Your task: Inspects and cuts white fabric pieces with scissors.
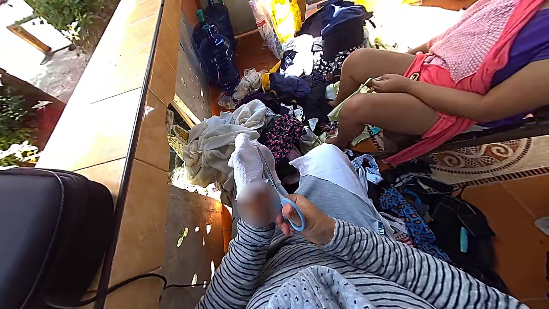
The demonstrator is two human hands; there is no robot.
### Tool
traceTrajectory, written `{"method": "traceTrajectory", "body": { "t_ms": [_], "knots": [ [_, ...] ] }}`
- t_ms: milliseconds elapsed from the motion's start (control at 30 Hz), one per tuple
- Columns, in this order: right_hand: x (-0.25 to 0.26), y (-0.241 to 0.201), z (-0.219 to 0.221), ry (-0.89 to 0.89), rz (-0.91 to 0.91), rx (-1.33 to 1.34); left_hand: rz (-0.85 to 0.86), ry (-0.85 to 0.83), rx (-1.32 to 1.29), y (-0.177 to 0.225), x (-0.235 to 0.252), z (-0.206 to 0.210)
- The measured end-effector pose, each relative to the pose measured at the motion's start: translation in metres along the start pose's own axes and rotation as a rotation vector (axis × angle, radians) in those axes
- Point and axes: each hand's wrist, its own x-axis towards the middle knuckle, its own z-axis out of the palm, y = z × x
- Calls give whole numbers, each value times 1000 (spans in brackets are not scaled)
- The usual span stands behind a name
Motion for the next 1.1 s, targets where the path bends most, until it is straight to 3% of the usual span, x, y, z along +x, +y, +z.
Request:
{"method": "traceTrajectory", "body": {
  "t_ms": [200,300,467,667,933,1033,1100],
  "knots": [
    [-3,-2,-1,12,-22,18,-134,18,23,2,-7,4],
    [-2,-6,-2,22,-65,8,-211,-69,-24,1,-13,3],
    [-5,-6,1,123,-103,65,-182,-57,38,-6,-19,-2],
    [-3,-12,-6,106,-112,35,-328,-82,-11,-2,-22,-1],
    [-13,1,-8,227,-120,61,-302,1,98,0,-28,-3],
    [-25,11,-25,250,-56,33,-268,164,83,13,-29,-12],
    [-33,18,-39,310,-50,23,-244,401,188,21,-30,-26]
  ]
}}
